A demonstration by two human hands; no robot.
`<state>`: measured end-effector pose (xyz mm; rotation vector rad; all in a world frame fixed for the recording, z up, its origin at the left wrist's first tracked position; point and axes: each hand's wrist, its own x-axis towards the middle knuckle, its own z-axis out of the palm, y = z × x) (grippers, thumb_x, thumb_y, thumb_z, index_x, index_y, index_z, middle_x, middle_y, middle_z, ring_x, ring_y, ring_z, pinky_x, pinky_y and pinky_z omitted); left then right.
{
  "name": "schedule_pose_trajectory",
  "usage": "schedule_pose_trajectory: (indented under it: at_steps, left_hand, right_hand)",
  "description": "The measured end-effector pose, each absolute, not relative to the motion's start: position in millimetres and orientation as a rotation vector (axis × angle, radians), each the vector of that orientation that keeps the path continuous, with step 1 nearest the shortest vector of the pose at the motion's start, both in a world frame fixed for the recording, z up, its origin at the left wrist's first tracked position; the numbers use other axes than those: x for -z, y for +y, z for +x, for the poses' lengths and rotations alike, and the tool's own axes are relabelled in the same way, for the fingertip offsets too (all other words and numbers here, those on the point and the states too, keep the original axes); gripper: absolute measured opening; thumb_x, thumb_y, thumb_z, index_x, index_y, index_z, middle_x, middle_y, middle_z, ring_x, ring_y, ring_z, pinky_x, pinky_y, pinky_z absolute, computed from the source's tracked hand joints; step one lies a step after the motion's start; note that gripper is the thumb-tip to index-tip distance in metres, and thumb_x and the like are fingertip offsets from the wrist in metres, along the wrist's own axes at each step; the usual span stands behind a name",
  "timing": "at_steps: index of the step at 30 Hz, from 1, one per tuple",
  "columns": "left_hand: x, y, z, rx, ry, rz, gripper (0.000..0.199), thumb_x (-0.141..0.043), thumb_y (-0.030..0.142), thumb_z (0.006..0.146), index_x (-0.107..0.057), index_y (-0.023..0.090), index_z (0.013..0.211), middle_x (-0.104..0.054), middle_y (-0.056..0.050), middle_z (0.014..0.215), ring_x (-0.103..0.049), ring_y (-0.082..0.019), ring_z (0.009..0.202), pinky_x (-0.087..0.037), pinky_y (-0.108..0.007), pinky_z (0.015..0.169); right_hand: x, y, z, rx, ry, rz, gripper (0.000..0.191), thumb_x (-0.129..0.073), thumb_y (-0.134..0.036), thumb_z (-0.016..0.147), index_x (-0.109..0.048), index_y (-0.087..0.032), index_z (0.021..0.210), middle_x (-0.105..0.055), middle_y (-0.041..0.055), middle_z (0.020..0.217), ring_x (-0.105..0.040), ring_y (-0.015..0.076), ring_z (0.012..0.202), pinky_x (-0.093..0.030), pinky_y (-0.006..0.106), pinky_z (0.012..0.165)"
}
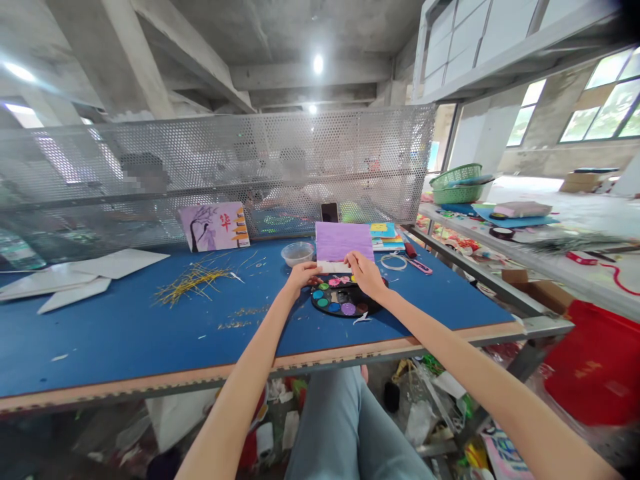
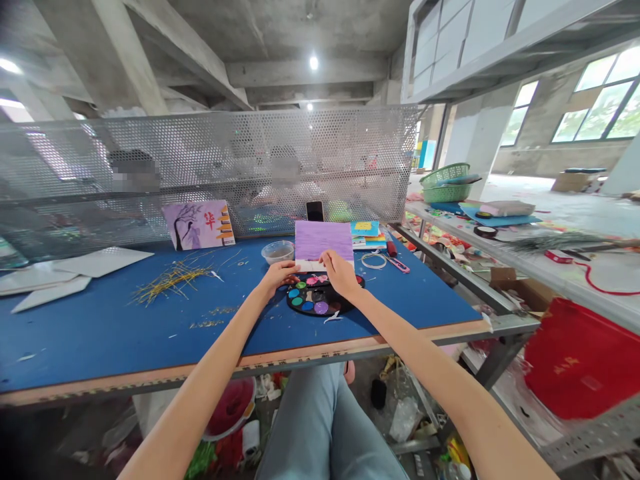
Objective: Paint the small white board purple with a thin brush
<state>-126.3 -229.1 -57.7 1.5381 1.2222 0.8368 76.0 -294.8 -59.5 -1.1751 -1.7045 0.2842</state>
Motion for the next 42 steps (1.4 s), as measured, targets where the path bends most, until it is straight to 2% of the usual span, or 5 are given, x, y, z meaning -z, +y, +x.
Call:
schedule_pose_trajectory:
  at_steps: [29,42]
  left_hand:
    - [59.9,-229.1,-126.1,-0.873,1.216,1.542,0.026,-0.06,0.034,0.093,-0.062,0.013,0.109,-0.066,-0.005,0.1,-0.065,-0.015,0.081,-0.056,-0.033,0.072]
    - [60.6,-227.8,-126.5,-0.86,1.205,1.531,0.026,-0.06,0.032,0.093,-0.061,0.014,0.111,-0.065,-0.006,0.105,-0.065,-0.016,0.085,-0.057,-0.034,0.074]
  right_hand:
    - [59.4,-291.9,72.0,-0.319,-1.679,-1.166,0.045,-0.023,-0.047,0.1,-0.059,-0.021,0.09,-0.065,0.0031,0.083,-0.059,0.0163,0.073,-0.04,0.026,0.067]
    - [59.0,-289.5,68.2,-0.36,-1.688,-1.124,0.045,-0.023,-0.048,0.1,-0.058,-0.022,0.089,-0.063,0.0015,0.078,-0.059,0.0157,0.071,-0.041,0.026,0.066]
